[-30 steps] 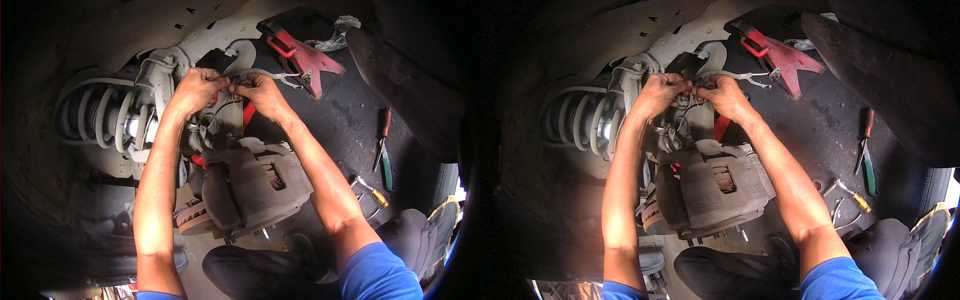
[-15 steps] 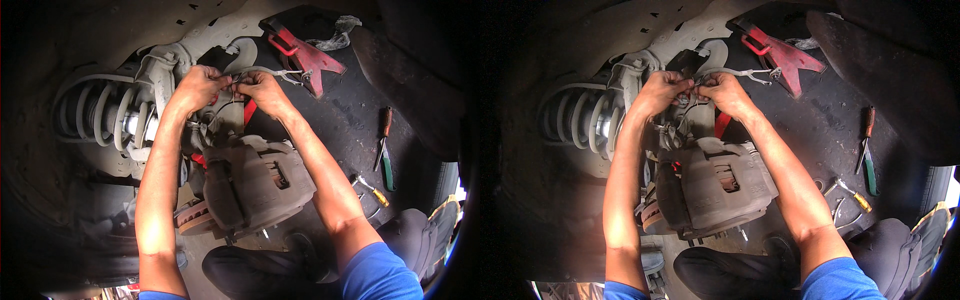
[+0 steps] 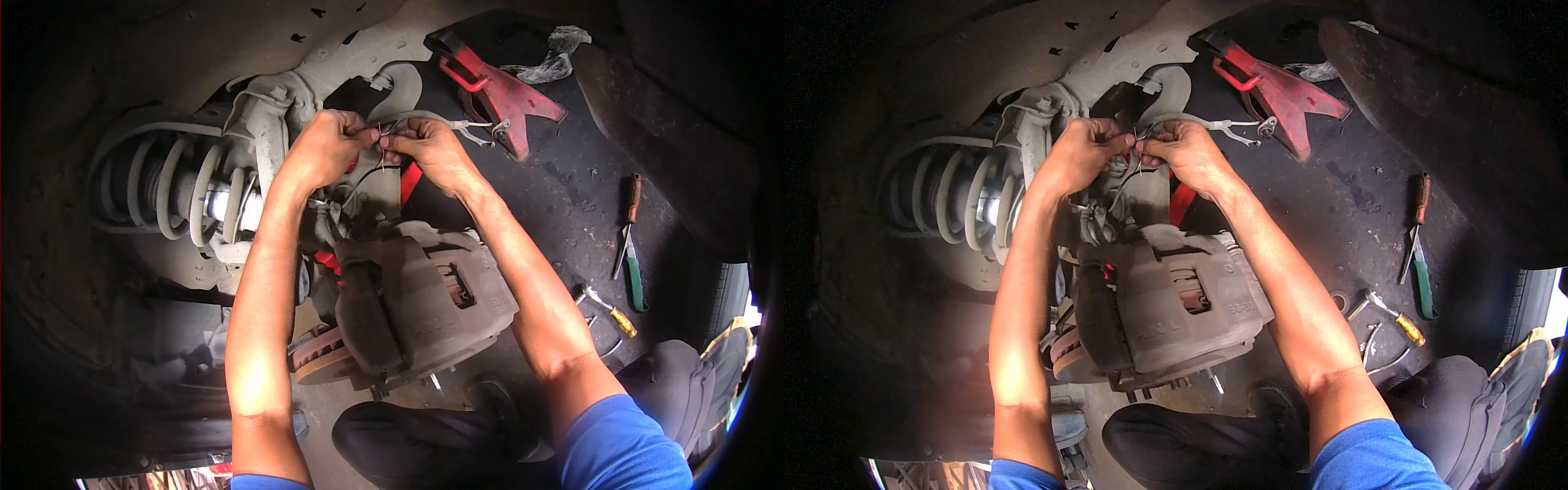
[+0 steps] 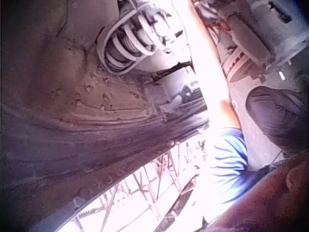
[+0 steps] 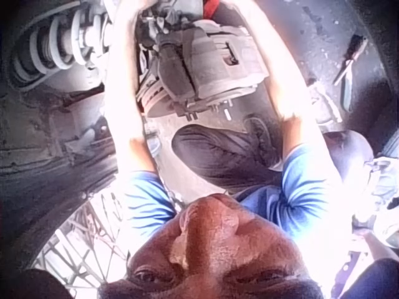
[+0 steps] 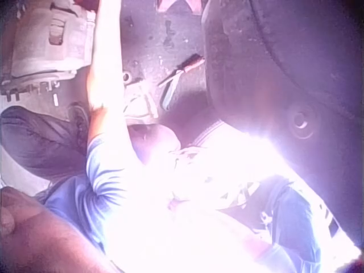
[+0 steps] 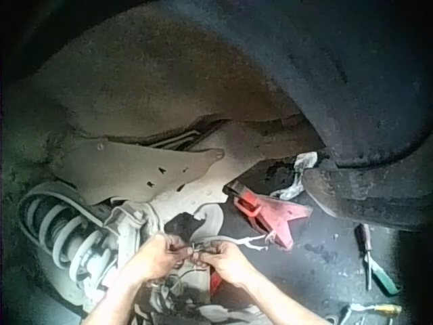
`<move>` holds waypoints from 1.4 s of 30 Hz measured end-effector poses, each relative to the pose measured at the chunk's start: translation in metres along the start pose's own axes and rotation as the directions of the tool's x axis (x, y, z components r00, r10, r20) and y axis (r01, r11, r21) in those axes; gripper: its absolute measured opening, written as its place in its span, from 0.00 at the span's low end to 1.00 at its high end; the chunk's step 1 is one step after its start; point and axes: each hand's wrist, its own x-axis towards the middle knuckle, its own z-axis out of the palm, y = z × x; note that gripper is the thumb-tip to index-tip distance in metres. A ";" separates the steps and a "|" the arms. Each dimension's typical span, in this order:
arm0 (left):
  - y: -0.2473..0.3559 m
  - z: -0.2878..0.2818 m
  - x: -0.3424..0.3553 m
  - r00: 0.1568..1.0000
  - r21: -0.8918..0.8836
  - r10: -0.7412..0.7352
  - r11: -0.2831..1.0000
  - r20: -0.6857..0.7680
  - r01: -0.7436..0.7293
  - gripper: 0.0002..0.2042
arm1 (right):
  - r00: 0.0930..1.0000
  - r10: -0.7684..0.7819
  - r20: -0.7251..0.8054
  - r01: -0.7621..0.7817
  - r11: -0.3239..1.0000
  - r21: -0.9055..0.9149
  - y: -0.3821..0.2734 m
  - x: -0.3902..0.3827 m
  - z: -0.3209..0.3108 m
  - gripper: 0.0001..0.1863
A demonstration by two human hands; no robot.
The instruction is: Inspecting and handling brake pads and wiring near the wheel assembly.
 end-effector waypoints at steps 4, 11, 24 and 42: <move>0.000 -0.001 -0.002 0.999 0.025 -0.030 0.999 0.036 0.029 0.11 | 1.000 0.017 -0.007 -0.017 0.999 -0.029 0.000 -0.001 -0.001 0.08; 0.008 -0.006 -0.018 0.957 0.424 0.290 0.865 0.016 -0.269 0.11 | 1.000 0.013 0.011 -0.013 1.000 -0.011 0.002 0.001 -0.002 0.08; 0.007 -0.004 -0.011 0.695 0.697 0.699 0.416 0.166 -0.584 0.19 | 1.000 -0.007 0.003 0.007 0.999 0.044 0.003 -0.002 -0.003 0.05; 0.007 -0.011 -0.014 0.597 0.726 0.752 0.242 0.280 -0.644 0.13 | 0.999 0.048 0.023 -0.052 0.971 0.233 0.006 -0.004 0.000 0.07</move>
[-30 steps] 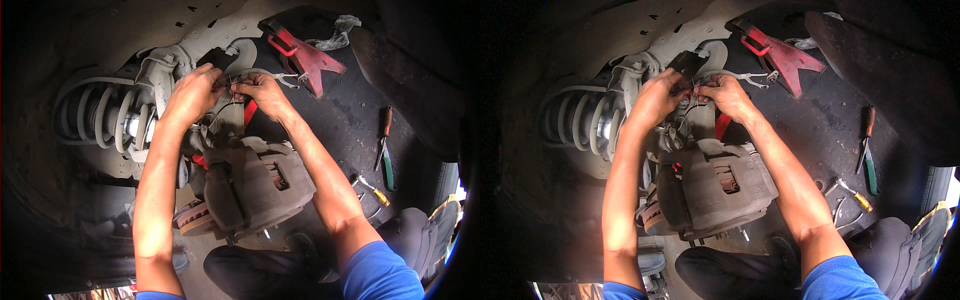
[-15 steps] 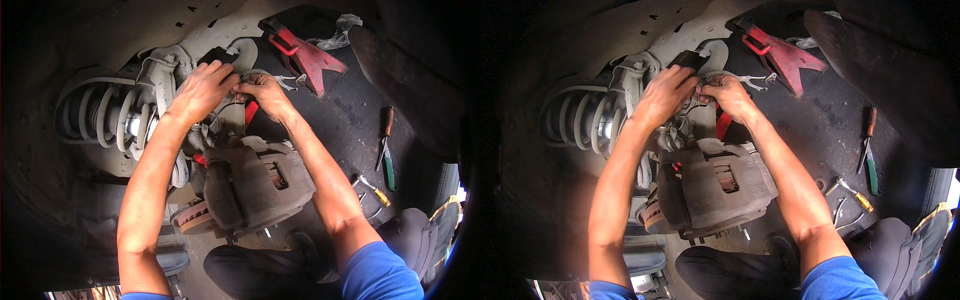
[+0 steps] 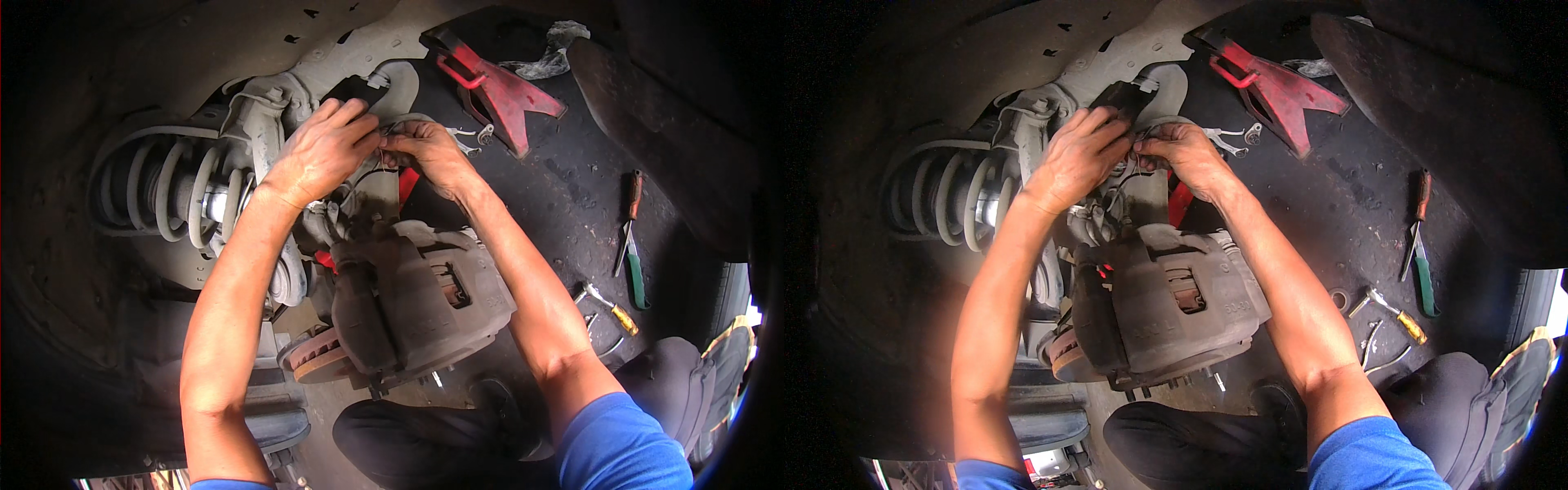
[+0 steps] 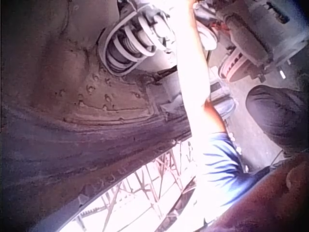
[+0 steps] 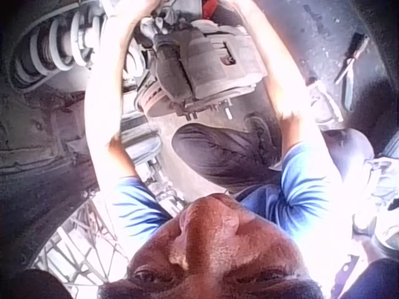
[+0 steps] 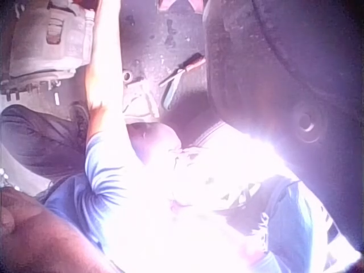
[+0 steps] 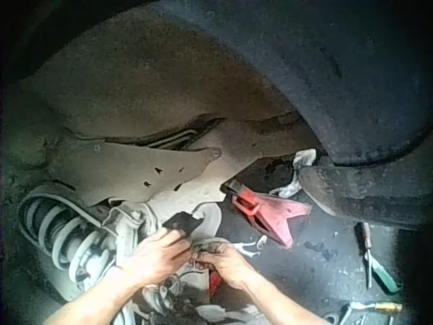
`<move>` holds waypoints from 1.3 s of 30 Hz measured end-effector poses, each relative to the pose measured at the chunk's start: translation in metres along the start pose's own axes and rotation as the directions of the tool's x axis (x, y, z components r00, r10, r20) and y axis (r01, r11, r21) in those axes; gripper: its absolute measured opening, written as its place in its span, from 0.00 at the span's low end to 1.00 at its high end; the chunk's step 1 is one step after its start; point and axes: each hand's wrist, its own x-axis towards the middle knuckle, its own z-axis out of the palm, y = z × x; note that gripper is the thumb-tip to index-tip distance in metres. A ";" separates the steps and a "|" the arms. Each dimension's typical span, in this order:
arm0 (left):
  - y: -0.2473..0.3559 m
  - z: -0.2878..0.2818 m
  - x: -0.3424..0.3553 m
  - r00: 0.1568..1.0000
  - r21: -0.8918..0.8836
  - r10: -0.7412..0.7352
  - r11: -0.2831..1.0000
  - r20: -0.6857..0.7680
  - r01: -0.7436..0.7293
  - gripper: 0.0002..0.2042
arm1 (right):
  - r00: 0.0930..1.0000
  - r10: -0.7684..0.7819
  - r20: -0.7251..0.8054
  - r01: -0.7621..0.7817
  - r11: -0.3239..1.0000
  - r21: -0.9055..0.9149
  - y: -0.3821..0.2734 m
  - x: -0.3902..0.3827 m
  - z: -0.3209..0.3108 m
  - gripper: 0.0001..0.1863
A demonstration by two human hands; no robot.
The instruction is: Inspecting and handling brake pads and wiring near the wheel assembly.
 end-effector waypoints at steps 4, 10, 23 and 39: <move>0.004 -0.009 0.013 0.980 0.053 -0.029 0.998 0.196 0.019 0.13 | 1.000 0.009 -0.027 -0.010 0.998 -0.055 -0.001 -0.001 0.000 0.07; 0.009 -0.012 0.032 0.896 -0.071 -0.379 0.912 0.232 0.404 0.14 | 0.995 -0.096 -0.013 0.089 0.960 -0.264 -0.001 0.001 0.000 0.08; -0.023 -0.007 0.031 0.367 -0.378 -0.487 0.078 0.793 0.922 0.07 | 0.986 -0.165 0.037 0.167 0.916 -0.364 0.003 0.005 -0.003 0.10; 0.021 -0.008 -0.007 0.974 0.012 -0.228 0.974 0.012 0.228 0.10 | 0.997 -0.071 0.023 0.074 0.973 -0.220 -0.006 -0.002 0.002 0.08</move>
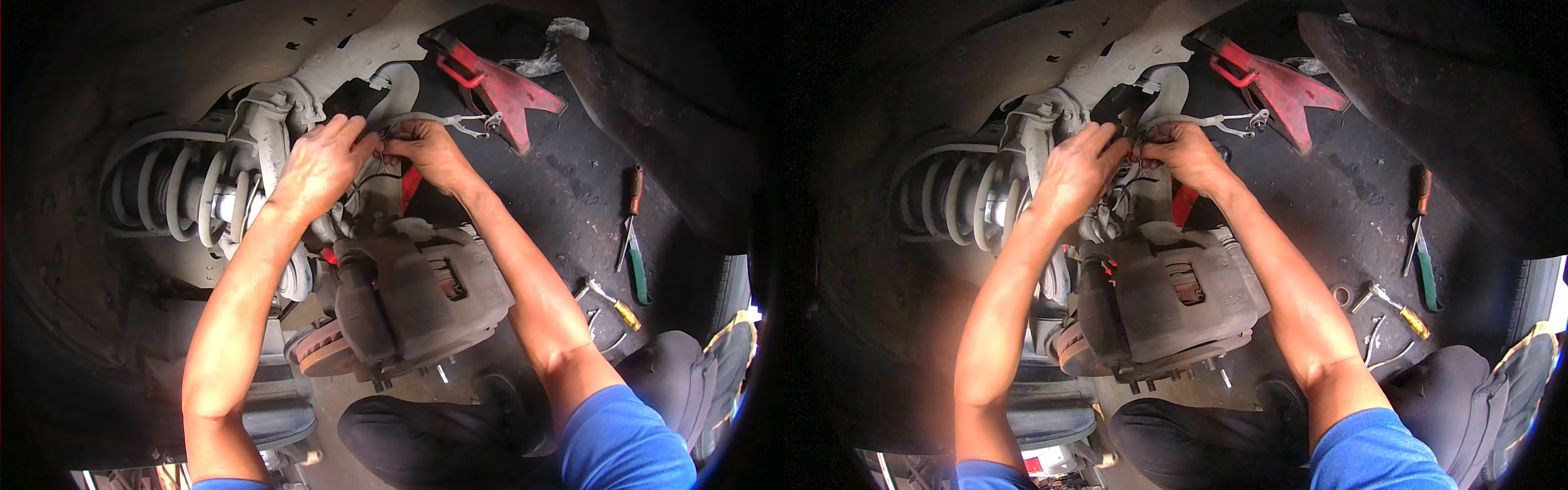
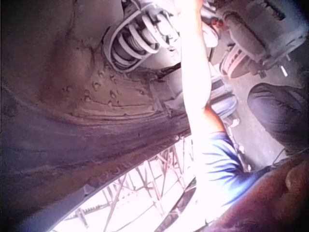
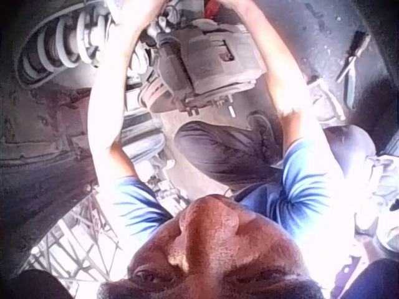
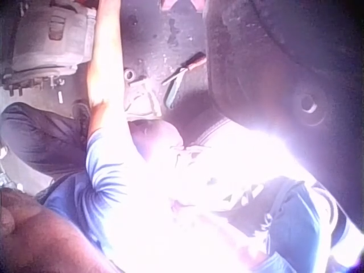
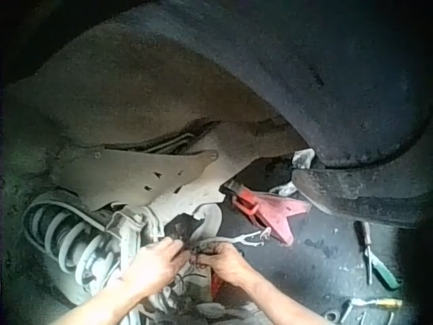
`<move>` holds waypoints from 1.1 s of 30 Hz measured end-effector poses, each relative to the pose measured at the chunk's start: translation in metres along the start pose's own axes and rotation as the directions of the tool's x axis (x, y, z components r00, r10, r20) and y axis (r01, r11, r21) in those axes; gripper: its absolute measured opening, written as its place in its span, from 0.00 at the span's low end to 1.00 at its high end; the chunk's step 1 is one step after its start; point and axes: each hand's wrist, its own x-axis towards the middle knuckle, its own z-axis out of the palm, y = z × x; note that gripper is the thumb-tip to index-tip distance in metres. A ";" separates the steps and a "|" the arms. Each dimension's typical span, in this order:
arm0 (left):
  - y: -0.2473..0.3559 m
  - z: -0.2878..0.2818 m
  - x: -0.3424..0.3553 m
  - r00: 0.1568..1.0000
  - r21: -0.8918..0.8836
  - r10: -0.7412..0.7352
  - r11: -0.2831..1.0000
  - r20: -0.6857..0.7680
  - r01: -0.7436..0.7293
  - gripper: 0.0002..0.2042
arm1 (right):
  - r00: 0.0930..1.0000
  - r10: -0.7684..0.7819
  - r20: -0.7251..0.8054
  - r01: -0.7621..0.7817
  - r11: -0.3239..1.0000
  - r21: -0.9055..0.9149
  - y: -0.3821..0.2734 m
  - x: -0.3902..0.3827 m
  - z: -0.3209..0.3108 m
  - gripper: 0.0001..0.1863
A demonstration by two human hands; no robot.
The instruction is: Inspecting and handling brake pads and wiring near the wheel assembly.
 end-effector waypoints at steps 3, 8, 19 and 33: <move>-0.006 0.000 0.001 0.992 0.019 0.119 0.993 -0.042 -0.118 0.10 | 1.000 0.003 -0.004 -0.003 1.000 -0.010 0.001 0.001 -0.001 0.08; -0.005 0.003 0.008 0.984 -0.001 0.138 0.990 0.115 -0.139 0.09 | 1.000 0.003 -0.001 -0.003 0.999 -0.054 0.004 0.001 -0.003 0.07; -0.018 0.013 0.019 0.469 -0.563 -0.440 -0.108 0.766 0.819 0.10 | 0.999 -0.028 -0.042 0.022 0.991 -0.132 0.007 0.002 -0.002 0.08; 0.002 0.000 -0.002 0.998 0.044 0.036 0.998 -0.054 -0.033 0.10 | 1.000 0.006 0.024 -0.006 1.000 -0.005 0.002 0.002 0.000 0.08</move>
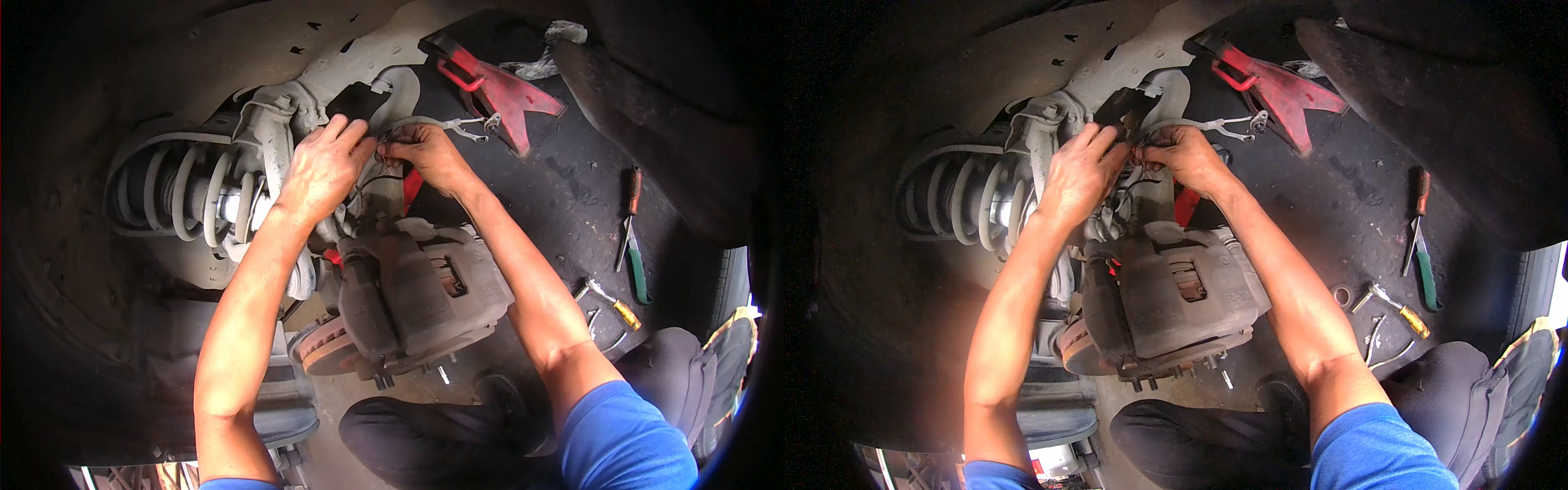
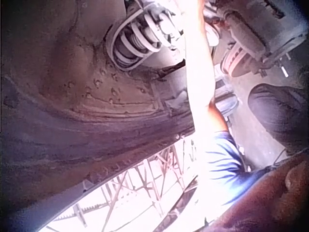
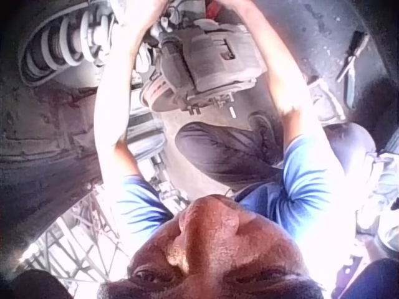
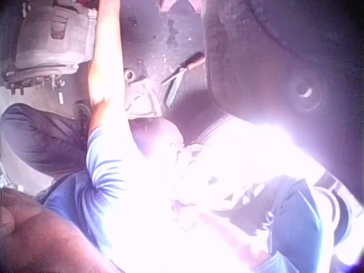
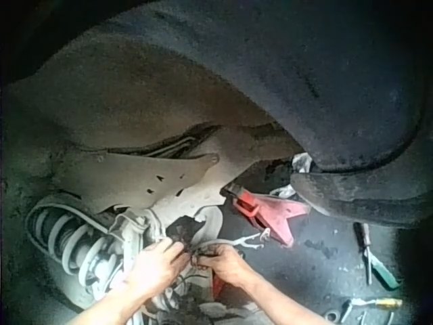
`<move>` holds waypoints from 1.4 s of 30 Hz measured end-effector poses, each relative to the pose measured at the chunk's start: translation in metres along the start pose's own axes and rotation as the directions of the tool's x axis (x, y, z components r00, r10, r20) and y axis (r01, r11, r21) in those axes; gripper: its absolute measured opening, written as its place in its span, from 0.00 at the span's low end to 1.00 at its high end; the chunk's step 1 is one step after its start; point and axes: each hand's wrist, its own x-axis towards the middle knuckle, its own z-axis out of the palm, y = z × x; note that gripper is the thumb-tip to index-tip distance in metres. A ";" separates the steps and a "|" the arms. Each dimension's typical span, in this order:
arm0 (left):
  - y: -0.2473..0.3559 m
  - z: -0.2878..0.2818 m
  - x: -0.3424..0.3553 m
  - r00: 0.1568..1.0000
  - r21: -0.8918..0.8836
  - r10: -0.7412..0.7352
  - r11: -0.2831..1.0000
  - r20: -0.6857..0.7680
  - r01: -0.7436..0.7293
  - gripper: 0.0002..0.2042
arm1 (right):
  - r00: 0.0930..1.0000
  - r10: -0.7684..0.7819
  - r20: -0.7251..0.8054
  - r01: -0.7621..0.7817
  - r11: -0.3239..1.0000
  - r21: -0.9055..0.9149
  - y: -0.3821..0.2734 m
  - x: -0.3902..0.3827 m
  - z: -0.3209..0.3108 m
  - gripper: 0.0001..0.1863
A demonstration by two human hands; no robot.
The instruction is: Inspecting and handling brake pads and wiring near the wheel assembly.
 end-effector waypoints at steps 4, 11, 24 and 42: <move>-0.004 0.002 0.005 0.997 -0.048 0.055 0.997 0.048 -0.052 0.11 | 0.999 0.036 -0.025 -0.037 0.998 -0.054 -0.001 -0.002 0.000 0.08; -0.001 0.017 0.015 0.929 -0.237 -0.299 0.907 0.217 0.347 0.09 | 0.998 -0.045 -0.035 0.036 0.976 -0.214 0.000 -0.003 -0.001 0.06; 0.009 0.008 -0.005 0.924 -0.315 -0.339 0.870 0.174 0.379 0.12 | 0.999 0.000 -0.033 -0.003 0.996 -0.085 0.007 0.002 -0.003 0.08; 0.009 0.007 0.013 0.950 -0.218 -0.299 0.924 0.093 0.313 0.07 | 0.999 -0.015 -0.038 0.010 0.993 -0.118 0.007 0.000 -0.003 0.06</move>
